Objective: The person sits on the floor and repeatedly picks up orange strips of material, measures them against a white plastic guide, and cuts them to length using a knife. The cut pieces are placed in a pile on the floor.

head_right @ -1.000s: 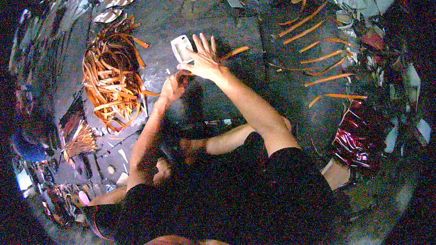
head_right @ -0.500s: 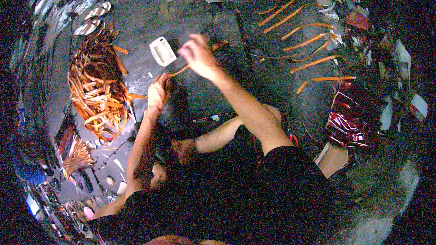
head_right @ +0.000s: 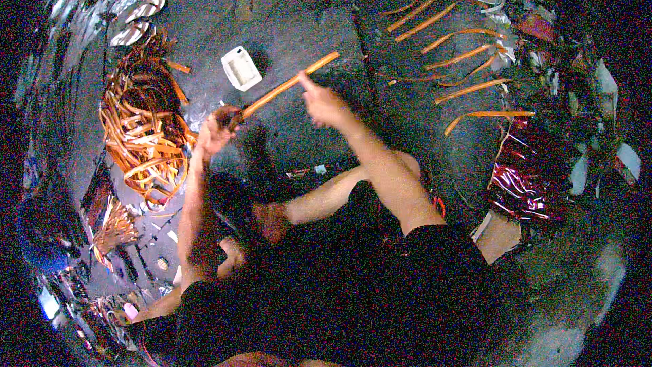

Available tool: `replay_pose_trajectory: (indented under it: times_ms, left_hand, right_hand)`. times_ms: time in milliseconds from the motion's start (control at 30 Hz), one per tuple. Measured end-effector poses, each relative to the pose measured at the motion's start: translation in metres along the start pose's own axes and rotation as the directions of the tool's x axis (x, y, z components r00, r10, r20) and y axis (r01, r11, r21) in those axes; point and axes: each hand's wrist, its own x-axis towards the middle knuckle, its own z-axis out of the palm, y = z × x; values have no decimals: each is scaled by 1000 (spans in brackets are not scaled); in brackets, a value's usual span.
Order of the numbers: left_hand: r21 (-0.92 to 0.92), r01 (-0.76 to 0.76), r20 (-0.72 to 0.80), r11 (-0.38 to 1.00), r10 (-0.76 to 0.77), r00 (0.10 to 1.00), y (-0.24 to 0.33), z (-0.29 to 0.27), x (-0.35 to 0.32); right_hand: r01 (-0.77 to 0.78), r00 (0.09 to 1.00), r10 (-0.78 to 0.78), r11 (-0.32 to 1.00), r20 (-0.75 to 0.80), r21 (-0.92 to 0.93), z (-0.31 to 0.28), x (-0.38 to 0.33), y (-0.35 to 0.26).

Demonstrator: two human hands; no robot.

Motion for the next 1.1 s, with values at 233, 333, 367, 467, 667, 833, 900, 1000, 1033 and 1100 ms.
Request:
replay_pose_trajectory:
  times_ms: [233,333,367,467,667,833,900,1000,1033,1100]
  left_hand:
    - [336,-160,29,928,160,987,-32,-25,-2]
    - [519,-195,15,832,219,976,19,23,-3]
    - [514,-192,-12,836,230,973,12,27,1]
    - [512,-163,-72,844,232,970,17,51,9]
    - [618,-145,-127,773,281,951,20,61,7]
    - [581,-114,-170,806,258,951,20,59,4]
    - [584,-101,-169,806,242,956,21,59,6]
    - [576,-92,-154,813,218,964,21,55,5]
    - [604,-156,-130,781,290,948,21,51,4]
    - [616,-211,-90,759,335,938,-3,19,3]
  right_hand:
    - [568,789,-595,802,-156,-188,110,11,-38]
    - [509,721,-588,808,-366,-296,46,9,-74]
    - [523,664,-657,749,-357,-406,42,21,-77]
    - [491,608,-747,620,-270,-612,35,47,-73]
    - [539,646,-727,650,-231,-536,37,65,-69]
    - [443,782,-430,893,-451,-83,-5,35,-20]
    - [212,975,-187,945,-123,250,-9,13,-8]
    - [10,998,-18,990,60,143,-3,-4,-20]
    - [35,998,-38,999,52,41,7,1,-16]
    - [143,989,-138,985,61,-92,35,5,-18]
